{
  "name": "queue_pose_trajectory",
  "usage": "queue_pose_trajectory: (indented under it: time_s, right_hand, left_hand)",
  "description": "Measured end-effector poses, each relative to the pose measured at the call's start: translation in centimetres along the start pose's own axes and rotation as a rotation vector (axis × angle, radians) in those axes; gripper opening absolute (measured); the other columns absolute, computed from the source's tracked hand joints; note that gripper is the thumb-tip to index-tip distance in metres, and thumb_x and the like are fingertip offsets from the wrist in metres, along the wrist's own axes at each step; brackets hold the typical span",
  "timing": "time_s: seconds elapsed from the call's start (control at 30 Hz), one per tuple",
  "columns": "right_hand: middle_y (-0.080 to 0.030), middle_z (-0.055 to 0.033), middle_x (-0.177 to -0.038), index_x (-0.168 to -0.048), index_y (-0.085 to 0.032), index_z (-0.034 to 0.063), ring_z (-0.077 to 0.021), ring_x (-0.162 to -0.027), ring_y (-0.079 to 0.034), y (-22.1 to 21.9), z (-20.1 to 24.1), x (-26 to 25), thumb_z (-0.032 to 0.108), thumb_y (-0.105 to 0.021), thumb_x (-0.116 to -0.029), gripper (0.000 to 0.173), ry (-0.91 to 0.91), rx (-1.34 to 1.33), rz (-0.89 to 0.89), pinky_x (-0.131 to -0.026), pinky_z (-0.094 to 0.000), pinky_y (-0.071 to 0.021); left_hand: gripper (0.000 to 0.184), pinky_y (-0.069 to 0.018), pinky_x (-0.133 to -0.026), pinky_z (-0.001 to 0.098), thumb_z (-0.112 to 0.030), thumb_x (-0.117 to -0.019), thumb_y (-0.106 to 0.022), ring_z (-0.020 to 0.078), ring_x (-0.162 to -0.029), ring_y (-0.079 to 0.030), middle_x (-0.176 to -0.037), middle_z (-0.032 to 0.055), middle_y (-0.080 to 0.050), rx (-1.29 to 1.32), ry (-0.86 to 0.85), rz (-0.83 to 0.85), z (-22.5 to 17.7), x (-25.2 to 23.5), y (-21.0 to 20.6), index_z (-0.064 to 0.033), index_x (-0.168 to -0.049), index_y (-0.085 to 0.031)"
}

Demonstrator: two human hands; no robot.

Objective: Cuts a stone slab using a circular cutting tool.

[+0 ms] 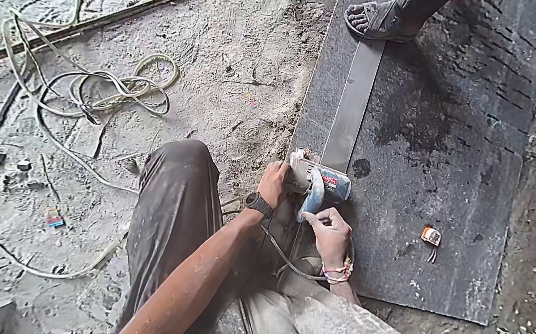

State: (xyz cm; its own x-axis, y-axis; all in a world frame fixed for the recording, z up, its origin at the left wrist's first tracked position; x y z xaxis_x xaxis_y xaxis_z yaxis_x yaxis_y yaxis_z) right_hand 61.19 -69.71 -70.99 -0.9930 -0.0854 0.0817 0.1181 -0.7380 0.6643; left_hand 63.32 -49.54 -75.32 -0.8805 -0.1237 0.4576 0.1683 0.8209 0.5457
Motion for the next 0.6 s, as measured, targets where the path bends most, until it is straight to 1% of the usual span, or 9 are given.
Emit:
queue_pose_trajectory:
  time_s: [0.23,0.4,0.6]
  right_hand:
    - [-0.066,0.0055,-0.064,-0.075,-0.068,0.0096,0.0023,-0.053,-0.059,0.0,0.1,-0.5,0.033,-0.091,-0.0698,0.034,-0.010,-0.010,0.000,-0.052,-0.0167,-0.0496]
    - [-0.065,0.0055,-0.065,-0.075,-0.067,0.0095,0.0026,-0.053,-0.058,-0.1,0.1,-0.9,0.033,-0.091,-0.0692,0.034,-0.015,-0.026,-0.003,-0.053,-0.0161,-0.0490]
    - [-0.065,0.0059,-0.064,-0.074,-0.067,0.0100,0.0022,-0.053,-0.057,-0.2,0.0,-1.2,0.034,-0.092,-0.0688,0.035,-0.019,-0.042,-0.018,-0.052,-0.0169,-0.0481]
  left_hand:
    - [0.049,-0.0424,-0.113,0.0496,-0.018,-0.0885,-0.079,0.0389,-0.132,-0.055,-0.134,0.0246,-0.062,0.016,0.007,0.003,-0.3,-0.4,0.3,0.0035,-0.130,-0.063]
    - [0.048,-0.0427,-0.113,0.0496,-0.018,-0.0873,-0.080,0.0391,-0.130,-0.056,-0.131,0.0245,-0.063,0.024,-0.003,-0.019,-0.4,-0.7,0.4,0.0036,-0.127,-0.064]
    - [0.050,-0.0422,-0.114,0.0494,-0.019,-0.0874,-0.081,0.0388,-0.131,-0.055,-0.133,0.0246,-0.062,0.029,0.013,-0.021,-0.6,-1.0,0.6,0.0035,-0.129,-0.063]
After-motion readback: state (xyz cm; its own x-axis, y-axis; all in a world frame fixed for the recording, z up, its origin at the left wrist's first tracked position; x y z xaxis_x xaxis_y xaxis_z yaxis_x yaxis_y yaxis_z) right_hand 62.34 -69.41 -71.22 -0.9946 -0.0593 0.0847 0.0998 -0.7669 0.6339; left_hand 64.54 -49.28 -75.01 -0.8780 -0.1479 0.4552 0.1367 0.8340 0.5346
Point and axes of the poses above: each hand's wrist, its own x-axis away from the middle knuckle, its own y-axis out of the back of the hand, z = x × y, the point moved 2 cm from there along -x, towards the middle knuckle
